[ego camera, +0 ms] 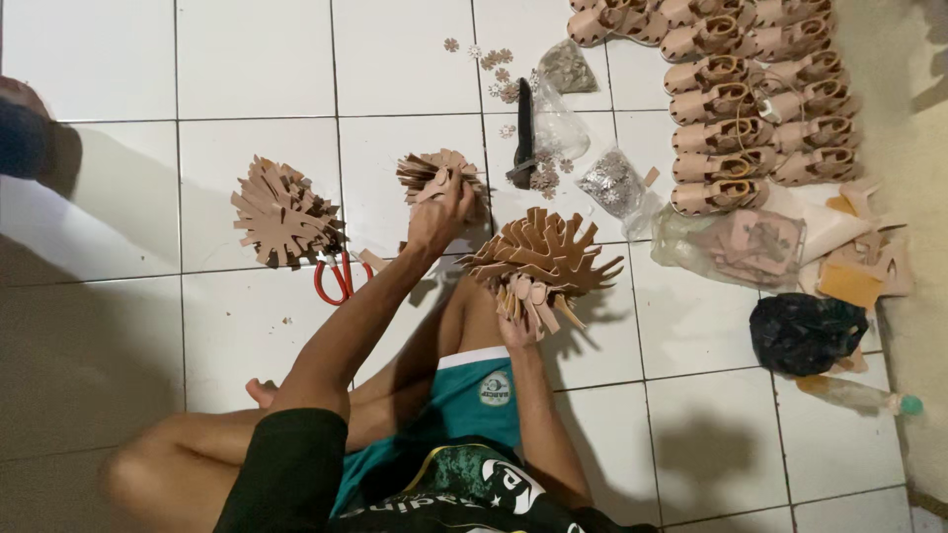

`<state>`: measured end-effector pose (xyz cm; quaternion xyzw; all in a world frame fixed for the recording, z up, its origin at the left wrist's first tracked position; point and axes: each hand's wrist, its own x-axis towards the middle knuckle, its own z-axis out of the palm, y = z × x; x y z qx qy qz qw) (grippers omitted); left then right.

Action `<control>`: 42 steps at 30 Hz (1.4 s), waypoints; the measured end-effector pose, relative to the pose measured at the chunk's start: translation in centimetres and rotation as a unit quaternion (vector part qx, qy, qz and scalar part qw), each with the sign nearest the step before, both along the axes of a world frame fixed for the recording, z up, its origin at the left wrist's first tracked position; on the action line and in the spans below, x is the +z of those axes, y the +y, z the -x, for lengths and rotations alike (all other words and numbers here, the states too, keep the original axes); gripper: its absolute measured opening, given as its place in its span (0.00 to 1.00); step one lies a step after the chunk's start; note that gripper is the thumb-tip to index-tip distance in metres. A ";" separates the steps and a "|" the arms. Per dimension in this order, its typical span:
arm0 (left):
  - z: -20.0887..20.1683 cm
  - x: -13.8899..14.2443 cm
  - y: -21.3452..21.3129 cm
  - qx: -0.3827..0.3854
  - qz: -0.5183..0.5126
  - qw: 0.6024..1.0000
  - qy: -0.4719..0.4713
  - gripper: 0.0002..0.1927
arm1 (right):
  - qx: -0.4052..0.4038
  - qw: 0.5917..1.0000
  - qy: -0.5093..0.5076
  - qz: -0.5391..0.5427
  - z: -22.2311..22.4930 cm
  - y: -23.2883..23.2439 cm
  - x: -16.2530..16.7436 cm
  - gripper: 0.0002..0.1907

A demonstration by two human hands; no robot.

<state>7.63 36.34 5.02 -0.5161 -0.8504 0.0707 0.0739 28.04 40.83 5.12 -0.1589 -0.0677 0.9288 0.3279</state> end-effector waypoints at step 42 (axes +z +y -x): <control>-3.4 21.3 -30.2 0.199 -0.407 0.705 -0.545 0.30 | 0.202 0.971 -0.010 -0.127 2.9 6.9 4.3 0.18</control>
